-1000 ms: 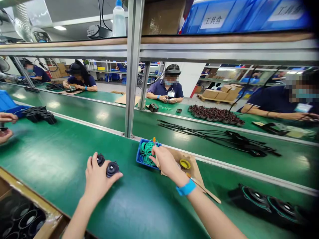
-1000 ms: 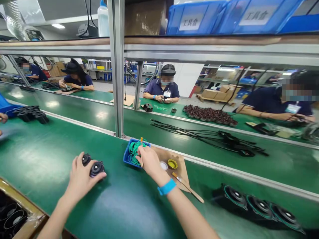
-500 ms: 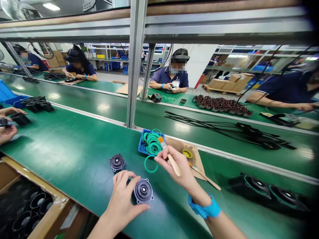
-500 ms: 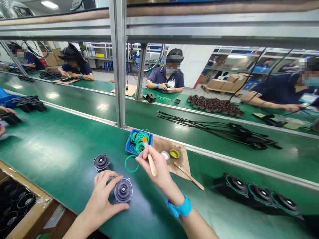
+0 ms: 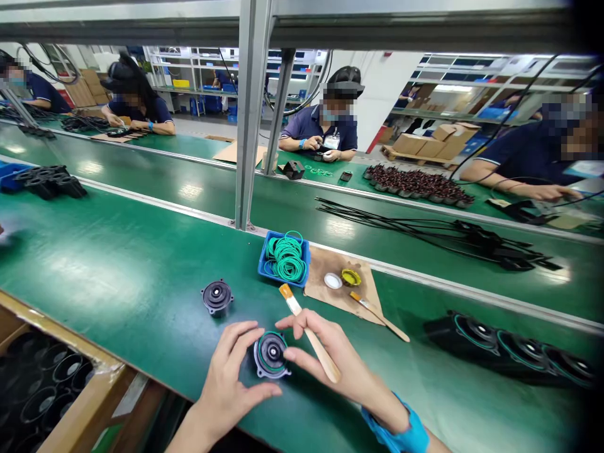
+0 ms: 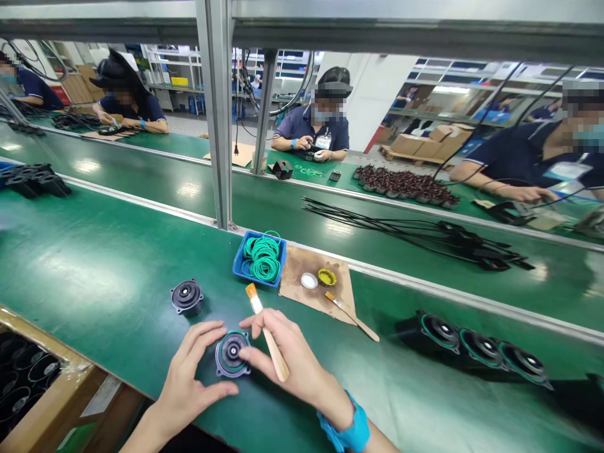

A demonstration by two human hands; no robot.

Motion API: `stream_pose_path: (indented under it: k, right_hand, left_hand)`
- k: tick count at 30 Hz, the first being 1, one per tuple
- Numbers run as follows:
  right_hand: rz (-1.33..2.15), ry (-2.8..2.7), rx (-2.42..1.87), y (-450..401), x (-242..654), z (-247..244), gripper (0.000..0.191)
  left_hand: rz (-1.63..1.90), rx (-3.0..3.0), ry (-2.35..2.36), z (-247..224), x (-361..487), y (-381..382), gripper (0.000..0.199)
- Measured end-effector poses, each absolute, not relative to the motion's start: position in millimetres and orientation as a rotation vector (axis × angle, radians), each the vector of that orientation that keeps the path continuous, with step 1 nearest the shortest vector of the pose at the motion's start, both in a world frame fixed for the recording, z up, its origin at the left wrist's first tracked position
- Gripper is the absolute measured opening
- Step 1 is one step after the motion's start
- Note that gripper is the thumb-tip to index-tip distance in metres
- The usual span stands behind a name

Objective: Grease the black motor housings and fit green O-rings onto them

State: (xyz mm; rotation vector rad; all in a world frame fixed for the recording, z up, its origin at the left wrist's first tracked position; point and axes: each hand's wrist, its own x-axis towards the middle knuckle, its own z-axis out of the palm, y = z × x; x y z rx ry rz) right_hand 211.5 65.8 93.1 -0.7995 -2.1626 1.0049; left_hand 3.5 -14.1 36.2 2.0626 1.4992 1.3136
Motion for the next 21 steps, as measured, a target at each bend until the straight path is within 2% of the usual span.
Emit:
stream_pose_path:
  k: [6,15,21]
  right_hand:
    - [0.795,-2.281,-0.659,53.7,216.6,79.3,0.037]
    - [0.129,-2.333,-0.452,43.6,218.9,65.1,0.011]
    - [0.052,-2.290,-0.386,37.5,221.8,54.9,0.013]
  left_hand:
    - [1.315,2.316,1.545,40.0,-0.6,-10.3,0.049]
    - [1.454,2.401,1.502,34.2,3.8,-12.9,0.036]
    - [1.600,2.299,1.491,24.5,17.7,-23.2,0.010]
